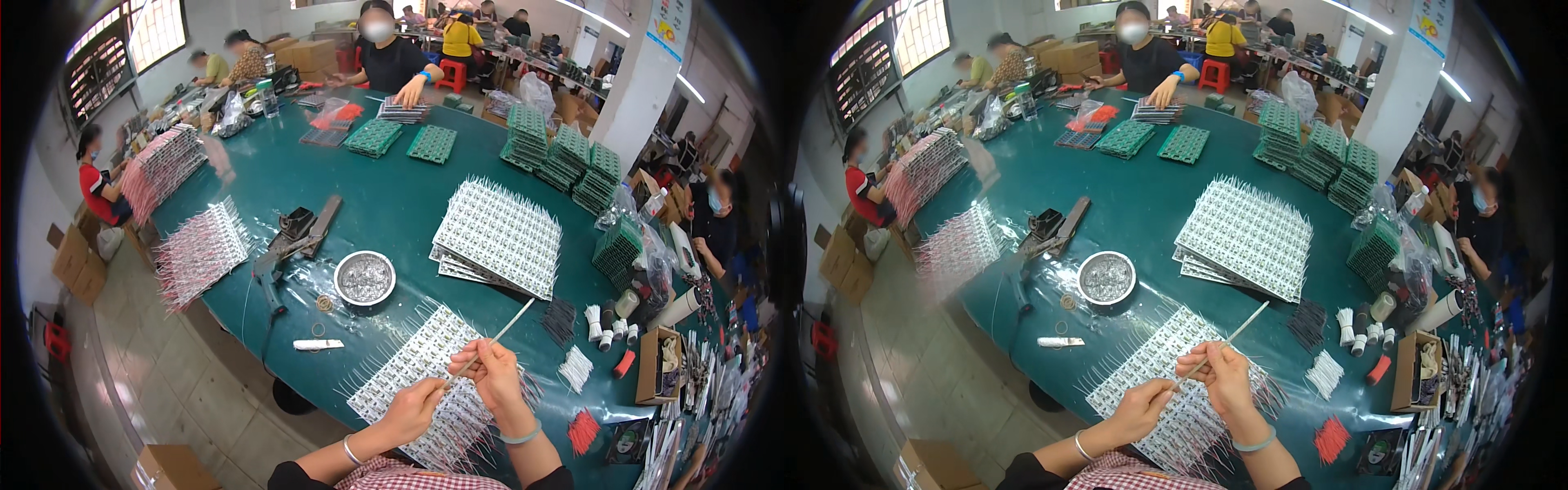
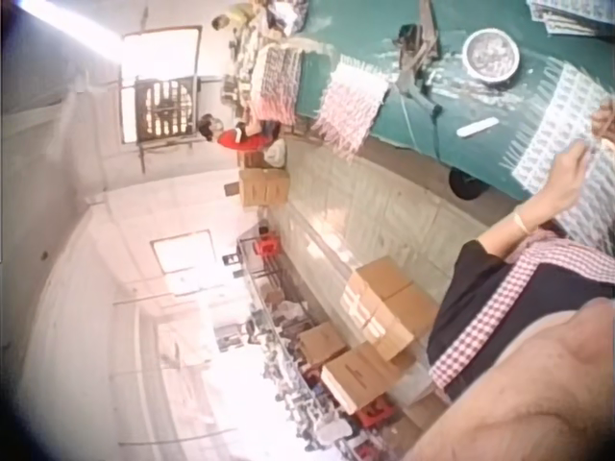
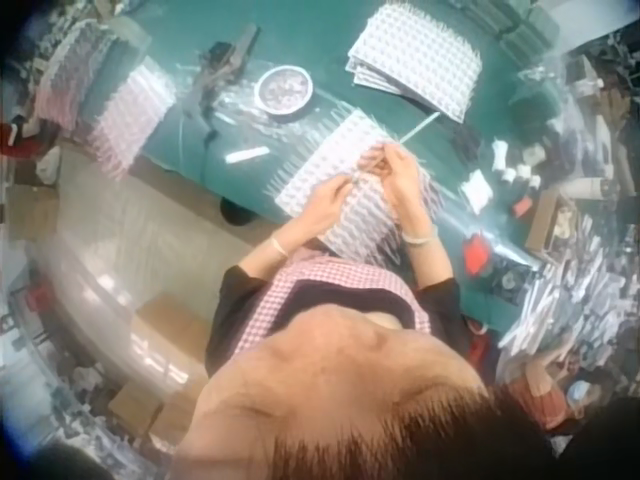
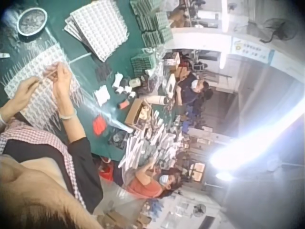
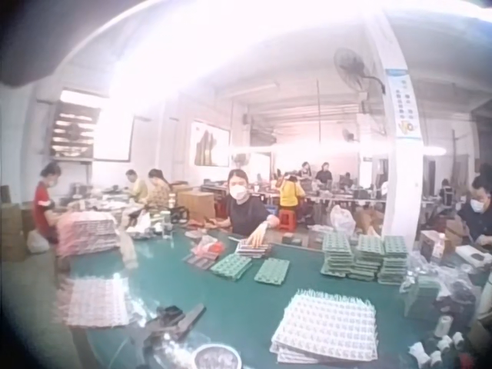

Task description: The person inserts white plastic tubes into a grid of LED modules on a green workbench. They then bundle the tubes and wrap them with clear adhesive tape to secure the assembly. The person handles the components by hand throughout the process.

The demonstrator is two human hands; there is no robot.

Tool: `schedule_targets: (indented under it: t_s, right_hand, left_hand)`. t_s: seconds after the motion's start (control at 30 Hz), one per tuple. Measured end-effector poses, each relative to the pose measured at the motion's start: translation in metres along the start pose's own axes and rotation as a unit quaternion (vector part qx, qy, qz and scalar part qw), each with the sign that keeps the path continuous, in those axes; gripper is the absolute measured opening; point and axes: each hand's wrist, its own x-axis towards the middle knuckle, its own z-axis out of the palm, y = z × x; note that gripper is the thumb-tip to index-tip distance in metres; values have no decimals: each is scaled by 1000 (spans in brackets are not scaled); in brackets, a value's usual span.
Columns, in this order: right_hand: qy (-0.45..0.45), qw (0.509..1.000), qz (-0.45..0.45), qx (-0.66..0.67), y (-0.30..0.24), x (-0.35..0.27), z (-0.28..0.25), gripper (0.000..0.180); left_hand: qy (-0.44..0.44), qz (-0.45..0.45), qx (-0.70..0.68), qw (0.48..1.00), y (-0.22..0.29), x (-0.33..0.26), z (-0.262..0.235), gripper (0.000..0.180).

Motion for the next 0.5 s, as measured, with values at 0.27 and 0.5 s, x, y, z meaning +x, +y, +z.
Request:
schedule_targets:
  t_s: [0.27, 0.5]
  right_hand:
    - [-53, 998, -2, -15, -2, 20, 19, 33]
    - [-5, 986, -38, -163, -1, 18, -7, 23]
  left_hand:
    - [28, -52, 0, 998, -1, 20, -7, 16]
    - [109, -132, -172, 970, -34, 82, -31, 20]
